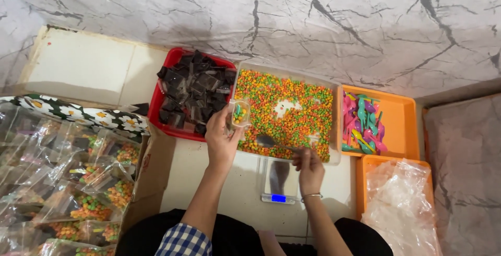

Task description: The person is packaging small colorful items into plastic bags, weighing each bag on a digital scale for consistency, and organizing them into a larger container.

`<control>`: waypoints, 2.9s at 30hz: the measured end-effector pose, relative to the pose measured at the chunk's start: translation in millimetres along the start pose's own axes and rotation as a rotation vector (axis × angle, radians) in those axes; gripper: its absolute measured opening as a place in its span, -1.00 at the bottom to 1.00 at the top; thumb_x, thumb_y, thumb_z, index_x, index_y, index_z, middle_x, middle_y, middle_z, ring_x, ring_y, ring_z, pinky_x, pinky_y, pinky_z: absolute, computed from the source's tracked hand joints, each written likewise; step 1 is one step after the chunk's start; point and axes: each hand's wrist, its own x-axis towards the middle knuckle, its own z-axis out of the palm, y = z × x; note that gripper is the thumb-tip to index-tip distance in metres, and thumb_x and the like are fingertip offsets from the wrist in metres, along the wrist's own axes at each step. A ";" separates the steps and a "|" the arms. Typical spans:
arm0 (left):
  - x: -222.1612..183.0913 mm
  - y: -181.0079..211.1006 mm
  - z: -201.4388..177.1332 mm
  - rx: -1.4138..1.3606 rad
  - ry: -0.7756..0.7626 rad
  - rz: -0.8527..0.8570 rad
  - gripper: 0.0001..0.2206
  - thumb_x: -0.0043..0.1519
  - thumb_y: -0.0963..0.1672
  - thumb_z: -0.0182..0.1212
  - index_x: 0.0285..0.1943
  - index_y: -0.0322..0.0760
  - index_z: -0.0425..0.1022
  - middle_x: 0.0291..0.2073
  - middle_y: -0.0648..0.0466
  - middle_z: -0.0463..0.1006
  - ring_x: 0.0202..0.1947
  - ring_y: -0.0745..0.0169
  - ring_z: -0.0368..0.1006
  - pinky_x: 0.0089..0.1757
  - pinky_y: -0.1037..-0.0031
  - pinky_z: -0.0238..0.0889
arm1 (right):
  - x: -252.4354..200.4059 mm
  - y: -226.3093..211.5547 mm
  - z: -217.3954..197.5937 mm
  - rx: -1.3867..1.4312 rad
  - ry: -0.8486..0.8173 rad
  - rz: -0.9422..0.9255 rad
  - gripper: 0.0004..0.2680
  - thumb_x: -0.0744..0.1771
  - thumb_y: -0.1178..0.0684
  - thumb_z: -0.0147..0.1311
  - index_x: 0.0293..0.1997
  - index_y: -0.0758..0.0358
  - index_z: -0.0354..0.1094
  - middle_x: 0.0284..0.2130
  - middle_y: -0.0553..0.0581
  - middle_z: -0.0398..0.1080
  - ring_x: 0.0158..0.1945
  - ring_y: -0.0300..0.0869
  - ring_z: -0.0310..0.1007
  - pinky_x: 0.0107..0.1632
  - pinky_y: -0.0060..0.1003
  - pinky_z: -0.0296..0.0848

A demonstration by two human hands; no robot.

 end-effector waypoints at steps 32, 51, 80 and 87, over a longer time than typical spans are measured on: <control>-2.3 -6.0 2.3 0.100 -0.144 0.066 -0.28 0.01 -0.21 0.54 0.42 -0.17 0.35 0.12 0.08 0.54 0.09 0.11 0.46 0.20 0.17 0.01 | 38.0 25.2 24.3 0.295 -0.177 0.452 -0.77 0.45 0.04 -0.21 -0.03 0.36 0.41 -0.42 0.35 0.55 -0.56 -0.15 0.50 -0.58 -0.46 0.28; -10.7 13.2 10.3 0.375 -0.365 0.166 -0.43 0.01 -0.06 0.52 0.23 -0.04 0.44 0.00 0.19 0.56 0.01 0.22 0.47 0.05 0.09 0.06 | 59.3 -107.7 -45.6 0.176 -0.025 0.123 -0.81 0.45 0.05 -0.18 -0.15 0.28 0.40 -0.53 0.29 0.50 -0.60 -0.20 0.43 -0.59 -0.48 0.24; -13.8 18.4 12.9 0.077 -0.256 0.014 -0.20 -0.15 -0.16 0.49 0.37 -0.27 0.28 0.03 -0.16 0.47 0.00 -0.33 0.47 0.04 -0.03 0.24 | 29.7 -38.2 -47.6 0.066 0.082 -0.028 -0.78 0.49 0.08 -0.25 -0.04 0.33 0.38 -0.40 0.27 0.53 -0.49 -0.19 0.45 -0.45 -0.43 0.41; -26.7 18.6 15.8 0.058 -0.178 0.129 -0.17 -0.16 -0.13 0.52 0.40 -0.26 0.29 -0.01 -0.12 0.45 -0.07 -0.29 0.48 -0.04 0.07 0.34 | 33.0 28.0 -57.4 0.247 0.140 0.338 -0.35 0.39 0.05 0.09 0.50 0.52 -0.46 -0.03 0.41 0.41 -0.21 -0.01 0.55 -0.09 -0.21 0.62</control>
